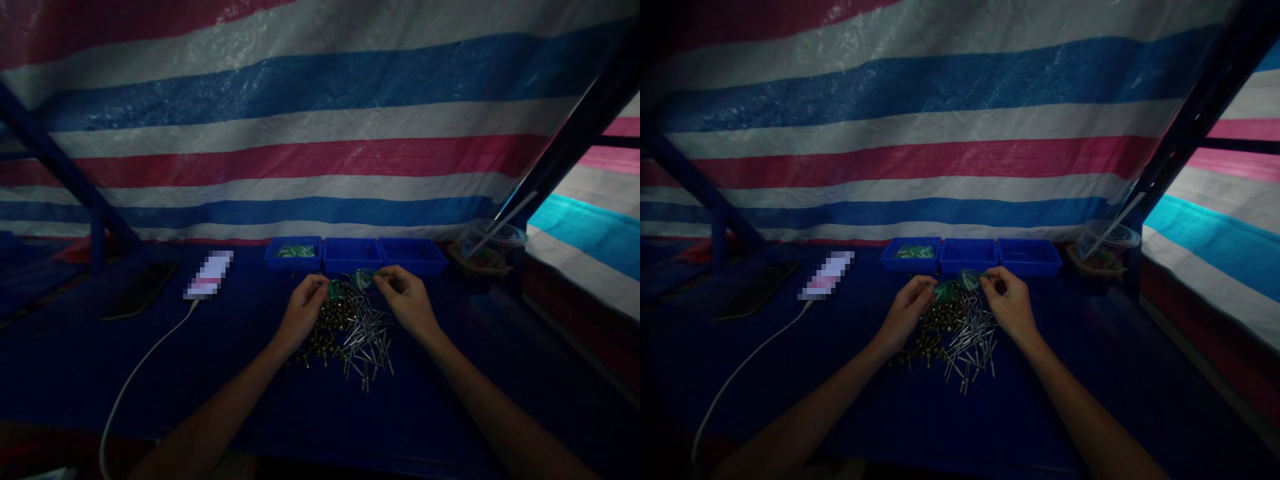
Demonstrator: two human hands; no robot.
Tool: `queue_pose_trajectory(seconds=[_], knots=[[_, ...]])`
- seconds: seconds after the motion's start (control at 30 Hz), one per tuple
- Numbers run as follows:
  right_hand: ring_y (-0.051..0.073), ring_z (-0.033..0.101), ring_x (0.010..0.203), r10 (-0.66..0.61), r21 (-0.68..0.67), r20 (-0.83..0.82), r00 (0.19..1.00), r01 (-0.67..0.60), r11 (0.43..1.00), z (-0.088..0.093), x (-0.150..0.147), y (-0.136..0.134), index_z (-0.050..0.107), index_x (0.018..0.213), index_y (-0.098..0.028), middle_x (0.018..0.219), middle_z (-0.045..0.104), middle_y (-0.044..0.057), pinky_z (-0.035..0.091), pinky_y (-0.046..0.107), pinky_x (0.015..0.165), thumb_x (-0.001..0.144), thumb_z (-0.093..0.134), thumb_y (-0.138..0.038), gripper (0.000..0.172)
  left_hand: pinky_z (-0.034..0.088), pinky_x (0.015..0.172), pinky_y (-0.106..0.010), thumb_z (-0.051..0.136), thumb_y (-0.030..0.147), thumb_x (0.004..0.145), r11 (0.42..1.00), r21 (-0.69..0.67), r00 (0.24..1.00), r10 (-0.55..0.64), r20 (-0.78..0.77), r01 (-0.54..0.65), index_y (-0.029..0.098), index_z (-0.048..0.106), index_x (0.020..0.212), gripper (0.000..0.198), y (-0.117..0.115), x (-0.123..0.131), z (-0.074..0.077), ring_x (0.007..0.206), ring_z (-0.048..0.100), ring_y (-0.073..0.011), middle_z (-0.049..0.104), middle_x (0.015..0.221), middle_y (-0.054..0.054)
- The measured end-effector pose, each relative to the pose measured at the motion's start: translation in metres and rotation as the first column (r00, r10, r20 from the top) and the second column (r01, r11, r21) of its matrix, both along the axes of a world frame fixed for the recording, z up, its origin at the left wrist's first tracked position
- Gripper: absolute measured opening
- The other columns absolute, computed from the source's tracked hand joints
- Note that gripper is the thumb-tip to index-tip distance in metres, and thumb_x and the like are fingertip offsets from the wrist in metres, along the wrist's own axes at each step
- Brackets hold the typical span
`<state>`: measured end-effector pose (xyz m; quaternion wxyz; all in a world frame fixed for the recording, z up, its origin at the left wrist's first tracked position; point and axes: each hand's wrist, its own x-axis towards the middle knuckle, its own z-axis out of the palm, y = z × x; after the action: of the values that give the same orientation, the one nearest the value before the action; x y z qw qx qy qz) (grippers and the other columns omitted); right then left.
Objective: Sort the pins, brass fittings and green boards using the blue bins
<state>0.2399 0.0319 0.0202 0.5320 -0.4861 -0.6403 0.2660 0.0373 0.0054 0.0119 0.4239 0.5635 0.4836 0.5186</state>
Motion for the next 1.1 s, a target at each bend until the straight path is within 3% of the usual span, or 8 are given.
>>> queue_pose_trajectory(seconds=[0.27, 0.4, 0.5, 0.6, 0.67, 0.73, 0.9, 1.1], knots=[[0.018, 0.066, 0.082, 0.09, 0.29, 0.189, 0.978, -0.144, 0.946, 0.023, -0.015, -0.01, 0.067, 0.08, -0.023, 0.084, 0.071, 0.003, 0.052, 0.036, 0.076, 0.078, 0.055, -0.017, 0.014, 0.04, 0.059, -0.026, 0.043, 0.064, 0.084, 0.934, -0.246, 0.946, -0.197, 0.257, 0.261, 0.014, 0.065, 0.088, 0.054, 0.003, 0.008, 0.01, 0.061, 0.054, -0.0134, 0.063, 0.074, -0.006], [0.019, 0.066, 0.094, 0.152, 0.271, 0.229, 0.962, -0.213, 0.939, 0.033, -0.024, 0.002, 0.07, 0.092, -0.025, 0.097, 0.072, 0.003, 0.052, 0.04, 0.085, 0.081, 0.051, -0.017, 0.023, 0.042, 0.062, -0.025, 0.061, 0.046, 0.079, 0.962, -0.142, 0.962, -0.205, 0.181, 0.231, 0.016, 0.066, 0.088, 0.032, 0.024, 0.003, 0.031, 0.067, 0.056, -0.0135, 0.064, 0.081, -0.005], [0.019, 0.067, 0.089, 0.098, 0.106, 0.196, 0.976, -0.12, 0.987, 0.031, -0.024, 0.014, 0.067, 0.105, -0.025, 0.104, 0.071, 0.004, 0.054, 0.04, 0.081, 0.084, 0.053, -0.024, 0.025, 0.044, 0.065, -0.027, 0.061, 0.039, 0.08, 0.995, 0.082, 0.99, -0.037, -0.138, 0.049, 0.018, 0.065, 0.091, 0.024, 0.053, -0.021, 0.05, 0.071, 0.057, -0.0159, 0.065, 0.082, -0.004], [0.02, 0.067, 0.088, 0.06, 0.011, 0.17, 0.984, -0.063, 0.998, 0.018, -0.016, 0.017, 0.065, 0.108, -0.023, 0.104, 0.071, 0.005, 0.054, 0.04, 0.078, 0.085, 0.054, -0.03, 0.026, 0.044, 0.084, -0.035, 0.057, 0.036, 0.084, 0.887, 0.444, 0.787, 0.361, -0.5, -0.125, 0.021, 0.064, 0.101, 0.023, 0.078, -0.055, 0.057, 0.09, 0.057, -0.0215, 0.066, 0.096, -0.006], [0.02, 0.067, 0.089, 0.049, 0.008, 0.201, 0.978, -0.052, 0.999, 0.007, -0.009, 0.012, 0.066, 0.102, -0.023, 0.099, 0.071, 0.005, 0.053, 0.04, 0.079, 0.086, 0.053, -0.031, 0.022, 0.04, 0.094, -0.042, 0.06, 0.036, 0.082, 0.859, 0.512, 0.59, 0.423, -0.688, -0.02, 0.023, 0.063, 0.107, 0.029, 0.082, -0.073, 0.048, 0.103, 0.054, -0.0264, 0.064, 0.106, -0.007], [0.02, 0.066, 0.088, 0.022, 0.037, 0.275, 0.961, -0.033, 0.999, -0.003, -0.002, 0.007, 0.067, 0.096, -0.024, 0.094, 0.071, 0.004, 0.052, 0.04, 0.079, 0.086, 0.052, -0.029, 0.018, 0.04, 0.095, -0.046, 0.059, 0.039, 0.083, 0.843, 0.538, 0.483, 0.474, -0.737, -0.006, 0.022, 0.057, 0.119, 0.04, 0.073, -0.082, 0.028, 0.109, 0.051, -0.0293, 0.06, 0.116, -0.01], [0.022, 0.061, 0.083, -0.024, 0.156, 0.472, 0.881, -0.057, 0.986, -0.022, 0.007, 0.013, 0.065, 0.091, -0.023, 0.085, 0.068, 0.005, 0.049, 0.04, 0.077, 0.088, 0.049, -0.024, 0.017, 0.047, 0.088, -0.039, 0.051, 0.031, 0.088, 0.88, 0.451, 0.511, 0.32, -0.797, 0.152, 0.025, 0.058, 0.114, 0.028, 0.041, -0.076, -0.021, 0.099, 0.055, -0.0243, 0.06, 0.106, -0.008], [0.022, 0.057, 0.081, -0.032, 0.161, 0.581, 0.813, -0.076, 0.984, -0.035, 0.008, 0.029, 0.065, 0.091, -0.02, 0.082, 0.067, 0.007, 0.048, 0.041, 0.075, 0.09, 0.046, -0.022, 0.019, 0.047, 0.083, -0.042, 0.047, 0.025, 0.089, 0.925, 0.371, 0.431, 0.304, -0.85, 0.079, 0.022, 0.061, 0.102, 0.019, 0.056, -0.074, -0.031, 0.091, 0.056, -0.0246, 0.06, 0.099, -0.008]])
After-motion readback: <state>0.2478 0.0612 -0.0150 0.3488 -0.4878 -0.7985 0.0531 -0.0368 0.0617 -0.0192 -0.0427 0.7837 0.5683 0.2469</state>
